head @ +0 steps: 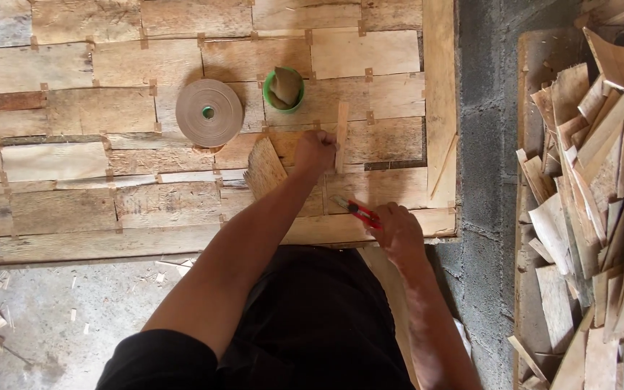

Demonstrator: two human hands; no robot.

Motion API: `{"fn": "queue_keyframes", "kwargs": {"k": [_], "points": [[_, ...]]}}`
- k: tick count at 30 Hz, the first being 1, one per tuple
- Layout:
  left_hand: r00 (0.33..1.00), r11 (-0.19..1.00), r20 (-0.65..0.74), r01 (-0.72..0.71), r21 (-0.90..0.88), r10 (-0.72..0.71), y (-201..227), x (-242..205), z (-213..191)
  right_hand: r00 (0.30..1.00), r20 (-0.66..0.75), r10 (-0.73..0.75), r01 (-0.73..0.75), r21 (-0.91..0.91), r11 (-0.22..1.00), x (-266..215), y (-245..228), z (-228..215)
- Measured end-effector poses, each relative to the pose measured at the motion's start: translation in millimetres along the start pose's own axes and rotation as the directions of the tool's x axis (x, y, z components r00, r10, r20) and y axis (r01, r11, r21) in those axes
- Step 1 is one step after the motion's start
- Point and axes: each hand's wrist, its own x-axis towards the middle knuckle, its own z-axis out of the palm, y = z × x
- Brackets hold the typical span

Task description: Apply small wooden strips to a surface and cut them to fit using a utility knife.

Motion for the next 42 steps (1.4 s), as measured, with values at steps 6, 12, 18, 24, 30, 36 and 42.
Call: {"fn": "queue_keyframes", "kwargs": {"k": [6, 12, 18, 24, 30, 36, 42], "points": [[0.964, 0.989, -0.245, -0.068, 0.131, 0.098, -24.1, 42.1, 21.1, 0.992, 0.097, 0.076, -0.070, -0.064, 0.995, 4.6, 6.5, 18.0], [0.989, 0.996, -0.150, 0.026, 0.085, -0.013, 13.4, 2.0, -4.6, 0.989, 0.103, 0.103, -0.120, 0.171, 0.978, -2.8, 32.5, 39.2], [0.772, 0.621, -0.033, -0.485, 0.615, 0.635, -21.0, 0.3, -15.1, 0.977, 0.150, 0.148, -0.205, 0.501, 0.841, 2.2, 39.5, 14.6], [0.759, 0.464, 0.220, -0.571, 0.677, 0.613, 10.1, -25.1, -27.2, 0.945, 0.104, 0.309, -0.324, 0.409, 0.853, 78.8, -53.4, -30.3], [0.841, 0.413, 0.282, -0.485, 0.771, 0.461, 20.9, -24.3, -26.7, 0.984, -0.026, 0.176, -0.170, 0.161, 0.972, 143.0, -52.7, 16.8], [0.849, 0.436, 0.246, -0.464, 0.771, 0.469, 5.1, -10.7, -16.9, 0.984, -0.045, 0.175, -0.169, 0.115, 0.979, 159.5, -48.5, 34.0], [0.820, 0.417, 0.229, -0.483, 0.770, 0.525, -0.7, -6.7, -15.0, 0.988, -0.097, 0.123, -0.109, 0.140, 0.984, 164.2, -43.9, 36.1]]}}
